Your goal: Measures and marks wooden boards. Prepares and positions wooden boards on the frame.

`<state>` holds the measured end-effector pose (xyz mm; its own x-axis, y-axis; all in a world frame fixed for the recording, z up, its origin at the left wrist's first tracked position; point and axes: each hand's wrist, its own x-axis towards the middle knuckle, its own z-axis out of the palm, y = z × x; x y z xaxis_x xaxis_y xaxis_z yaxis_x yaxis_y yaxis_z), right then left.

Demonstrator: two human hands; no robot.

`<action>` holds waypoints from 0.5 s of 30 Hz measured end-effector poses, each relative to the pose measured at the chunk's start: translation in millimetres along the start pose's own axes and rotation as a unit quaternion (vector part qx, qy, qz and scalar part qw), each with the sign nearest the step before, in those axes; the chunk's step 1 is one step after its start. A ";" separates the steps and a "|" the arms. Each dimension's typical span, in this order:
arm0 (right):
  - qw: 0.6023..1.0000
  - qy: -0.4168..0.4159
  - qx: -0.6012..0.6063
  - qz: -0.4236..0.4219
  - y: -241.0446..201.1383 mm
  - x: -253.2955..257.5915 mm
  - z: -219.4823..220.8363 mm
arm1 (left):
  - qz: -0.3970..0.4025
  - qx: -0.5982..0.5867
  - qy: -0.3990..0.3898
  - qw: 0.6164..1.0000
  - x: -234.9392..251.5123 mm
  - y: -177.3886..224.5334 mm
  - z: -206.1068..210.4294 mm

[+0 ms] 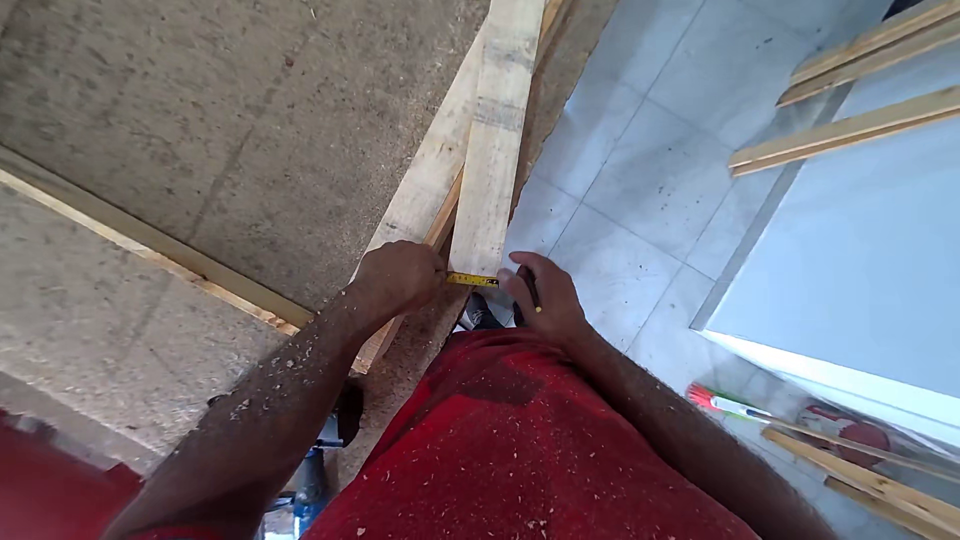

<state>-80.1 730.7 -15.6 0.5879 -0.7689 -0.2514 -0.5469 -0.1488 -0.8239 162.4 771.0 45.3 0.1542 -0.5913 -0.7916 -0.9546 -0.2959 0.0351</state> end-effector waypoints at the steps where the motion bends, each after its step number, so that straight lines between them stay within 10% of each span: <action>1: 0.998 0.037 0.031 -0.035 2.4 1.0 0.9 | -0.001 -0.003 -0.002 1.000 0.0 0.1 -0.6; 15: 0.973 0.007 0.216 -0.078 -11.8 31.4 20.9 | 0.002 -0.001 -0.002 1.000 0.4 -0.6 -2.1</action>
<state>-42.7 721.3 -24.4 0.6333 -0.7672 -0.1013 -0.1484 0.0081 -0.9889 163.6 769.4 46.2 0.1488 -0.5892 -0.7941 -0.9548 -0.2945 0.0395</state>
